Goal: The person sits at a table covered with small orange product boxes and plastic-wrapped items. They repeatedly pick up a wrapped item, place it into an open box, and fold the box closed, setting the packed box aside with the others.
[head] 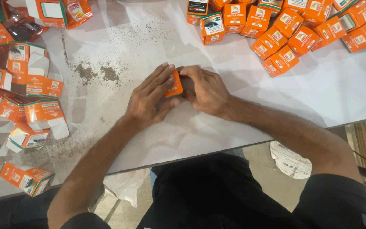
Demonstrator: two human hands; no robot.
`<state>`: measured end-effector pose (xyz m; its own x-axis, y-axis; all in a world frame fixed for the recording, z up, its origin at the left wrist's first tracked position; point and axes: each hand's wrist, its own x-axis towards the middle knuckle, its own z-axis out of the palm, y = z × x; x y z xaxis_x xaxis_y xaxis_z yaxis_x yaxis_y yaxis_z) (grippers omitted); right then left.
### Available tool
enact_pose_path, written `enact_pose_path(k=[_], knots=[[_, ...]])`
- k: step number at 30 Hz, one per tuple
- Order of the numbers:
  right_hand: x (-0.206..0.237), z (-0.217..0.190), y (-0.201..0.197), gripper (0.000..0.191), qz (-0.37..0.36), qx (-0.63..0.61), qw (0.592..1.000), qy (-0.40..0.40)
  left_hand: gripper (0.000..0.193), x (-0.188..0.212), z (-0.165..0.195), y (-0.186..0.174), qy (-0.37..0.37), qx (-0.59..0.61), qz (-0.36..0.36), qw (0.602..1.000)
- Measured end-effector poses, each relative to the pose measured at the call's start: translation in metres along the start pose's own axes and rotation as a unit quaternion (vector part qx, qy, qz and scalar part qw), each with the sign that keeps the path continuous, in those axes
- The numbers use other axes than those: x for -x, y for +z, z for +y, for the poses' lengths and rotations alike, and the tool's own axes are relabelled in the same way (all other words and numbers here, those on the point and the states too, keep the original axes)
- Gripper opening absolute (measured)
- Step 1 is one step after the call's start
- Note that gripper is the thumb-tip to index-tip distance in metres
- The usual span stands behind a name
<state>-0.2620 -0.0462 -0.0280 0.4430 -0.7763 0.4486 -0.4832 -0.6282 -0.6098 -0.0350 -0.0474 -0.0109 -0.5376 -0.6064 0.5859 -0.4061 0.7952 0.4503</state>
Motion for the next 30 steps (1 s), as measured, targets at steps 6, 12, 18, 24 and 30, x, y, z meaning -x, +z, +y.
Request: enact_pose_path(k=[6,12,18,24,30], knots=[[-0.002,0.002,0.001,0.066,0.0,0.006,1.0,-0.003,0.021,0.0,-0.002,0.003,-0.04,0.026,0.024,0.999],[-0.003,-0.002,-0.004,0.073,-0.016,0.012,1.0,-0.007,0.032,0.005,-0.007,0.003,0.062,-0.062,-0.019,0.996],[-0.032,0.01,-0.005,0.089,-0.042,0.193,0.971,-0.137,0.023,0.007,-0.013,0.001,0.014,-0.071,0.052,0.996],[-0.079,0.075,-0.031,0.07,0.014,0.352,0.931,-0.098,0.028,0.013,-0.034,0.002,-0.087,-0.052,0.105,0.989],[-0.049,0.106,-0.07,0.065,0.024,0.412,0.909,-0.057,0.049,-0.001,-0.09,-0.05,-0.177,-0.26,0.122,0.941]])
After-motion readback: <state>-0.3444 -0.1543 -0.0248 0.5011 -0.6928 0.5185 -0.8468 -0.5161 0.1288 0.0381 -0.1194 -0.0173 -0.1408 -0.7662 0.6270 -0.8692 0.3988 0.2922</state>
